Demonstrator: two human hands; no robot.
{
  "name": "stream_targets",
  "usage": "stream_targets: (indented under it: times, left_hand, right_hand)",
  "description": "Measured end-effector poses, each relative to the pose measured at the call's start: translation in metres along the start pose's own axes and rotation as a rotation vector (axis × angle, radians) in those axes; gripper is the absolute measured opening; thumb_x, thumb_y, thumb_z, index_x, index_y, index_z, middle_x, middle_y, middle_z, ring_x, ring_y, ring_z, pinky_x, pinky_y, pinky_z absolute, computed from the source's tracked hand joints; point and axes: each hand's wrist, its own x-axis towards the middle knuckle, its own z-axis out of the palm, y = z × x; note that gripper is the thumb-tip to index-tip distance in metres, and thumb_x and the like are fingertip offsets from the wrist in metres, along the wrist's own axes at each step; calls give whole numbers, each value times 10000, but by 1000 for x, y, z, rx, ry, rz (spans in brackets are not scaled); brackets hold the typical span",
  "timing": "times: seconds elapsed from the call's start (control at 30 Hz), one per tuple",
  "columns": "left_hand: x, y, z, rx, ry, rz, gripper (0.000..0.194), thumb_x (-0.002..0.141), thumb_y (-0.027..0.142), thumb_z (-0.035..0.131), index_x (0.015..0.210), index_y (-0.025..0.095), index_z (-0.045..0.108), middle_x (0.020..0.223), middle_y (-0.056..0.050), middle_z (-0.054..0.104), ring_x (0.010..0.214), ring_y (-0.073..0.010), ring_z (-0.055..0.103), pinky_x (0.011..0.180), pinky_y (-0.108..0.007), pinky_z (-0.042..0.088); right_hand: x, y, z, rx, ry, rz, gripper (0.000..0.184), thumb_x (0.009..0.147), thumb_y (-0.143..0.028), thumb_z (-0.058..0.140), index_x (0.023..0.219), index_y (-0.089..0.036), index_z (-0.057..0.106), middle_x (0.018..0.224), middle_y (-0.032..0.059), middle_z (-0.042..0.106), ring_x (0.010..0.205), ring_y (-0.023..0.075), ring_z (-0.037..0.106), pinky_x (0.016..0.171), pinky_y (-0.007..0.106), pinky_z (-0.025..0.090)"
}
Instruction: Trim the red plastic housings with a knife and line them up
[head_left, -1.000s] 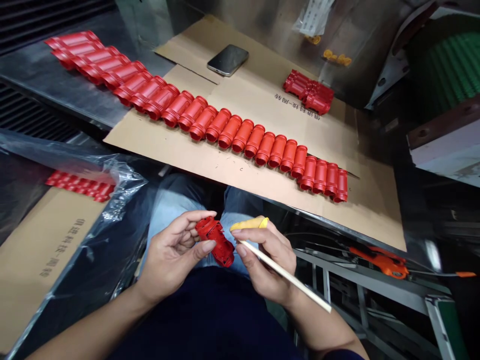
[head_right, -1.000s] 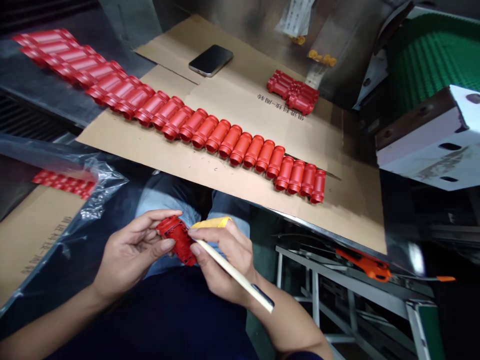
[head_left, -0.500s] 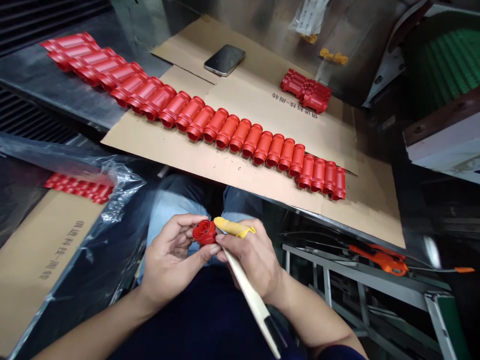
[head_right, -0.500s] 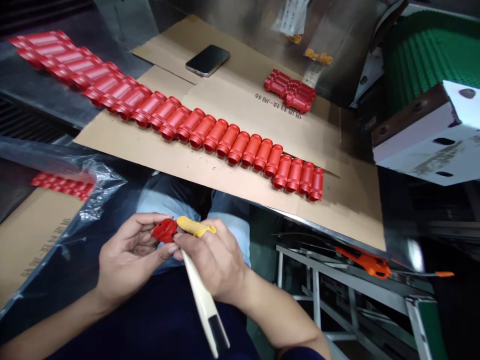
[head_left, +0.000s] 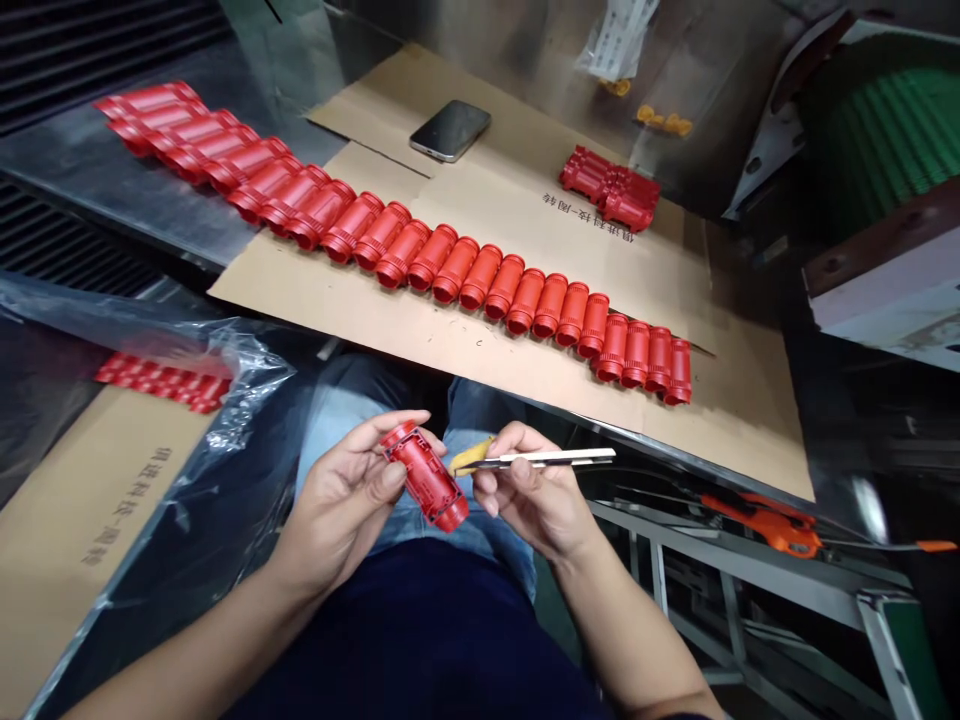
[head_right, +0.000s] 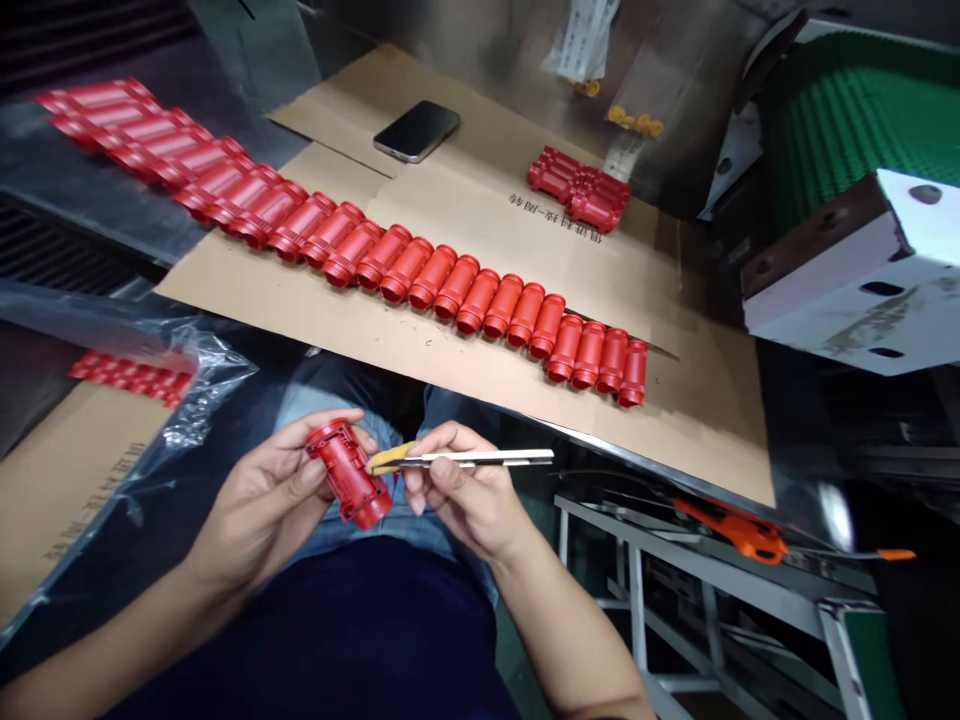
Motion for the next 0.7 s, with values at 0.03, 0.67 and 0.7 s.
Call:
stream_targets:
  times: [0.03, 0.67, 0.7]
  left_hand:
    - [1, 1, 0, -15, -4, -22, 397, 985, 299, 910, 1369, 213, 865, 1127, -143, 857, 943, -227, 823, 833, -279, 691]
    - [40, 39, 5, 346, 48, 86, 529, 981, 413, 918, 1444, 195, 786, 1042, -93, 843, 866, -203, 785, 805, -279, 645]
    - [58, 59, 12, 487, 39, 192, 552, 1000, 430, 898, 1476, 189, 758, 1049, -71, 832, 858, -187, 768, 793, -263, 628]
  right_hand:
    - [1, -1, -2, 65, -57, 34, 350, 962, -515, 943, 1014, -221, 760, 754, 0, 716, 620, 121, 579, 560, 217, 501]
    - [-22, -41, -9, -1057, 329, -591, 154, 1110, -221, 702, 1000, -244, 807, 729, 3, 807, 823, 227, 765, 862, 389, 627]
    - [-21, -42, -10, -1039, 341, -579, 171, 1117, -234, 696, 982, -241, 800, 728, 3, 805, 796, 220, 761, 842, 379, 624]
